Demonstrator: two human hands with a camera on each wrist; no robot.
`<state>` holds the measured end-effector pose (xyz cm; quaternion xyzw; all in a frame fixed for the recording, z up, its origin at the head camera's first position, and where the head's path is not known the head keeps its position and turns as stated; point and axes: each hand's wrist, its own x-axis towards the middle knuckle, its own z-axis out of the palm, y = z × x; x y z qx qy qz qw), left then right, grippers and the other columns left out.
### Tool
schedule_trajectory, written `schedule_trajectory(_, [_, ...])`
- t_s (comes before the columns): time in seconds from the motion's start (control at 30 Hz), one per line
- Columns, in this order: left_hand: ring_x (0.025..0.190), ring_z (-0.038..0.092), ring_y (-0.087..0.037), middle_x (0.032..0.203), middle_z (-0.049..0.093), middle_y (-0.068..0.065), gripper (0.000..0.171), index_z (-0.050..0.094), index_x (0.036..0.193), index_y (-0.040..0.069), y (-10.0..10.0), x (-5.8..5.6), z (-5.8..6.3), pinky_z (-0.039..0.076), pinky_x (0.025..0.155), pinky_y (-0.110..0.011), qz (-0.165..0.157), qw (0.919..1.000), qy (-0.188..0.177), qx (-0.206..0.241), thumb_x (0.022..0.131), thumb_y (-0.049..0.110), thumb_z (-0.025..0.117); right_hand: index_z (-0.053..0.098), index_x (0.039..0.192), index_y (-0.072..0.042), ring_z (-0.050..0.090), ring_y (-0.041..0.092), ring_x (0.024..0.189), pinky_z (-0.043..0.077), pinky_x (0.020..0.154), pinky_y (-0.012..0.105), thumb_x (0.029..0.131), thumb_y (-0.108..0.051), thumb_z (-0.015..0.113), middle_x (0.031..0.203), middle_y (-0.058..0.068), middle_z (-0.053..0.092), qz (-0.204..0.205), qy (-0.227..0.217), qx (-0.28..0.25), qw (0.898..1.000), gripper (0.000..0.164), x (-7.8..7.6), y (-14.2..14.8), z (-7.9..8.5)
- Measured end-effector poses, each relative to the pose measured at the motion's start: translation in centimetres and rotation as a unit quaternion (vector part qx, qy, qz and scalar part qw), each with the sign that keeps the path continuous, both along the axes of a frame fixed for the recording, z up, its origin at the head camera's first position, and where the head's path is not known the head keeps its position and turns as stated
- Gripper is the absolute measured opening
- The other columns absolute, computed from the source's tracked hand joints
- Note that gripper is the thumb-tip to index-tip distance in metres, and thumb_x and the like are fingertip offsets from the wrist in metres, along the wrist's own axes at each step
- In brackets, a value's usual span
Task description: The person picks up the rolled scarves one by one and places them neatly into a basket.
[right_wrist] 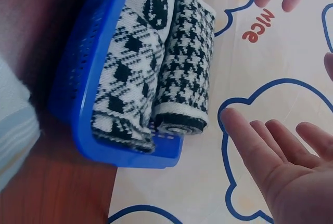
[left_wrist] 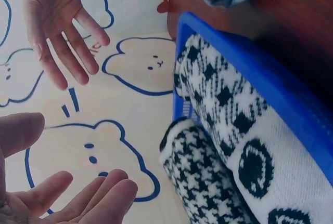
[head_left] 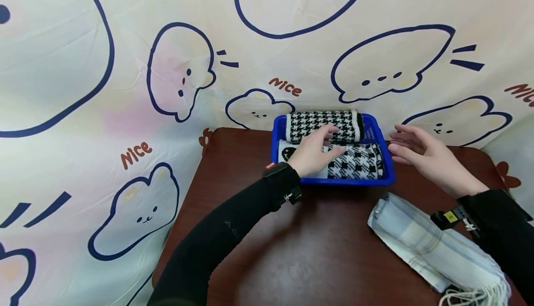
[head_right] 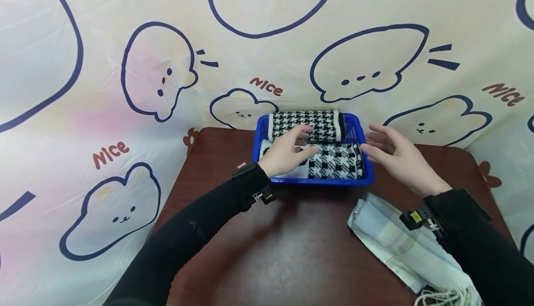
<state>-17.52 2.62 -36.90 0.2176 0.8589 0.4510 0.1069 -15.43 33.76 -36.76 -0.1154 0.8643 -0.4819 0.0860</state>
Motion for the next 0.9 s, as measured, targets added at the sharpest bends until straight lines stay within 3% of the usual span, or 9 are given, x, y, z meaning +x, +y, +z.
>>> schedule_trajectory(0.47, [0.131, 0.061, -0.021, 0.15, 0.06, -0.008, 0.052, 0.051, 0.158, 0.013, 1.2, 2.0, -1.7, 0.049, 0.101, -0.021, -0.039, 0.998, 0.043, -0.026, 0.111, 0.031, 0.063, 0.023, 0.168, -0.002, 0.059, -0.02, 0.107, 0.056, 0.082, 0.009, 0.113, -0.023, 0.058, 0.154, 0.027, 0.043, -0.024, 0.006, 0.041, 0.999, 0.068, 3.1, 2.3, -1.4])
schedule_trajectory(0.63, [0.133, 0.06, -0.02, 0.154, 0.057, -0.007, 0.054, 0.049, 0.16, 0.013, 1.4, 2.7, -2.3, 0.048, 0.103, -0.02, -0.058, 0.9965, 0.051, -0.034, 0.111, 0.029, 0.064, 0.022, 0.167, 0.002, 0.054, -0.023, 0.107, 0.055, 0.081, 0.007, 0.112, -0.023, 0.059, 0.155, 0.035, 0.04, -0.033, 0.011, 0.052, 0.998, 0.07, 4.0, 2.8, -1.9])
schedule_trajectory(0.9, [0.133, 0.06, -0.014, 0.156, 0.057, -0.005, 0.052, 0.052, 0.158, 0.015, 2.1, 3.8, -3.3, 0.046, 0.104, -0.016, -0.072, 0.9943, 0.072, -0.032, 0.11, 0.03, 0.064, 0.021, 0.168, 0.0, 0.044, -0.026, 0.106, 0.052, 0.078, 0.004, 0.111, -0.03, 0.062, 0.157, 0.037, 0.04, -0.047, -0.004, 0.087, 0.995, 0.075, 5.3, 3.3, -2.5])
